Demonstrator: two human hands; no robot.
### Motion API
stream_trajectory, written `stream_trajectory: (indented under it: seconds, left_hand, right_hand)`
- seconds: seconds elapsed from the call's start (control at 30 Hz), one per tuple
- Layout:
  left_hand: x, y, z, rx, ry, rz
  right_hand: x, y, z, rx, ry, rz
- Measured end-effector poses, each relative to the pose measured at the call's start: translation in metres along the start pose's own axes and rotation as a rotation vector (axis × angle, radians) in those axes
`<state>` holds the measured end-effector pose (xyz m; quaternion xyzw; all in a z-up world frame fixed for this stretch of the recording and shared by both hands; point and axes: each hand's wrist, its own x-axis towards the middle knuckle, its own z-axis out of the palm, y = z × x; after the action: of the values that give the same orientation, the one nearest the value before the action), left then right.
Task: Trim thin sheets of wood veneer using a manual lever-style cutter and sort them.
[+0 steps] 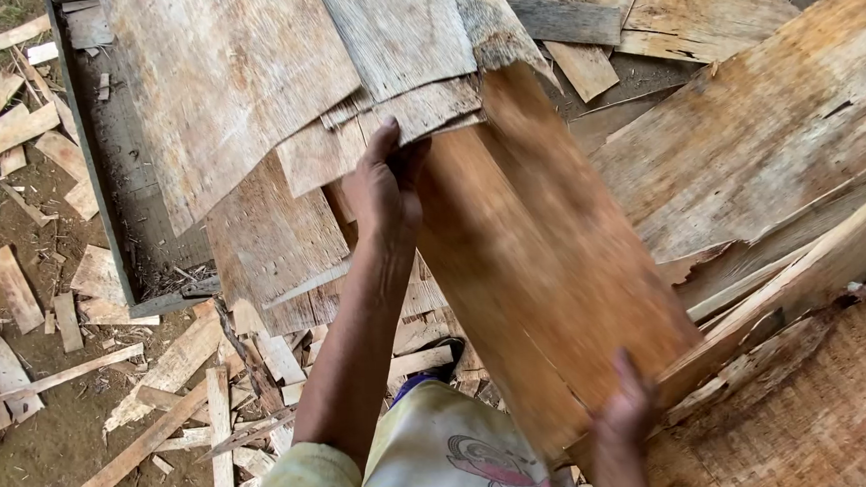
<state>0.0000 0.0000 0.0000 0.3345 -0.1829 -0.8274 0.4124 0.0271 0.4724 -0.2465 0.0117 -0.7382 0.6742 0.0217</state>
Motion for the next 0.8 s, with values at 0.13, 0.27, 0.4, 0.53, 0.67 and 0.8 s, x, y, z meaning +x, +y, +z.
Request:
stream_trajectory:
  seconds: [0.13,0.27,0.4,0.53,0.67,0.8]
  left_hand:
    - [-0.001,-0.006,-0.027,-0.011,0.006,-0.06]
    - [0.016,-0.031,-0.091,0.04,0.127,-0.109]
    - [0.03,-0.043,-0.134,0.046,0.195,-0.193]
    - [0.034,-0.031,-0.13,0.032,0.173,-0.117]
    - [0.026,-0.031,-0.149,0.096,0.164,-0.204]
    - [0.004,-0.029,-0.153,0.116,0.149,-0.213]
  right_hand:
    - [0.015,-0.141,0.215,0.346,-0.03,0.658]
    - [0.024,-0.131,0.332,0.44,-0.416,0.55]
    - [0.055,-0.038,0.389,0.693,-0.816,0.441]
    - [0.096,-0.096,0.398,-0.169,-1.026,-0.404]
    - [0.082,-0.117,0.354,0.354,-1.209,0.4]
    - [0.034,-0.106,0.274,0.16,-0.954,0.718]
